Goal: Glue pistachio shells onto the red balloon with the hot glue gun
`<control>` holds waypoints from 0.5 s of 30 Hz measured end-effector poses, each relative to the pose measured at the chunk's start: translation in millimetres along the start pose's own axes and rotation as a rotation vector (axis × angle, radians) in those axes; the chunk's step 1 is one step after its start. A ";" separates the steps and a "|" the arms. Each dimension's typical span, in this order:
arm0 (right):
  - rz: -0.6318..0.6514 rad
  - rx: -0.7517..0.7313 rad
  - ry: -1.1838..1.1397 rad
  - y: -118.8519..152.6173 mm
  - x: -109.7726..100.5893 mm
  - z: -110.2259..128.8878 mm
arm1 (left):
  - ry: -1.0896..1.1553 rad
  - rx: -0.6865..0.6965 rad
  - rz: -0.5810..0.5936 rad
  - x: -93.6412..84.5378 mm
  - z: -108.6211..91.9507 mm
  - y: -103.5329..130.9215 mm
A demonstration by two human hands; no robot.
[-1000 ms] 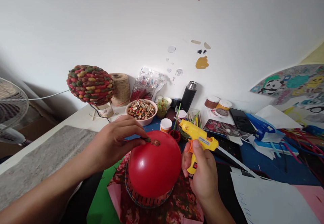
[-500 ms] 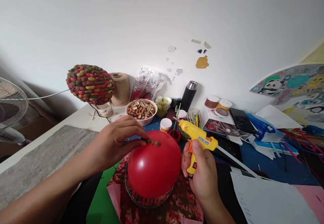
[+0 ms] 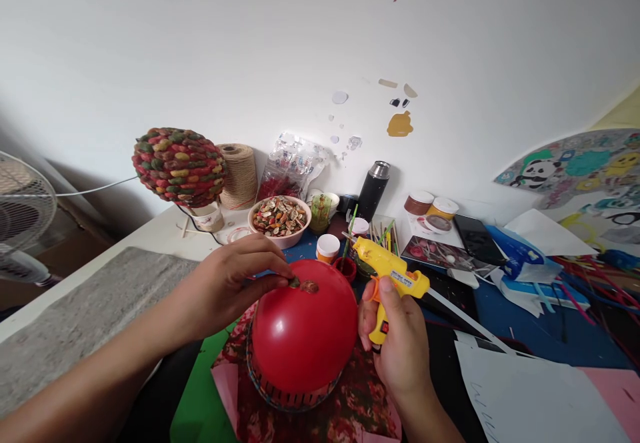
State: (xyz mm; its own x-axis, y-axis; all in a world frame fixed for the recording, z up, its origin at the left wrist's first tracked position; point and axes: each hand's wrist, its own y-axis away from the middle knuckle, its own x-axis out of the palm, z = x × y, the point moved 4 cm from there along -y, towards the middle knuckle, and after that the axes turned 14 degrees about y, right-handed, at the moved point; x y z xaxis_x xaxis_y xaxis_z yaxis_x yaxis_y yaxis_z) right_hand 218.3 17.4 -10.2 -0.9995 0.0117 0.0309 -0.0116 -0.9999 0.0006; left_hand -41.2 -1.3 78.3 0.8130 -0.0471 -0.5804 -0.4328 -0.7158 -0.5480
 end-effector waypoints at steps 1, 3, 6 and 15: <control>0.000 -0.003 0.001 -0.3 -0.1 -0.1 | -0.005 -0.018 -0.004 -0.1 1.5 0.7; 0.000 -0.005 0.002 -0.8 -0.2 -0.2 | -0.022 -0.046 -0.028 -1.7 3.9 1.8; -0.001 -0.001 -0.007 -1.1 0.0 0.1 | -0.037 -0.043 -0.081 -5.5 4.8 2.0; 0.020 -0.013 -0.026 -0.8 1.3 -2.2 | -0.005 -0.022 0.011 -1.4 -3.6 -2.0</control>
State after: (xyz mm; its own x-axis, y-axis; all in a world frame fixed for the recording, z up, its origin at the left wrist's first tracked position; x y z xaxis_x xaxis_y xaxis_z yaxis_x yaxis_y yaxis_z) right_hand 217.0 18.2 -12.3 -0.9983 -0.0081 0.0569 0.0073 -0.9999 -0.0137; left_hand -40.1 -2.3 82.4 0.8060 -0.0513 -0.5896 -0.4328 -0.7306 -0.5281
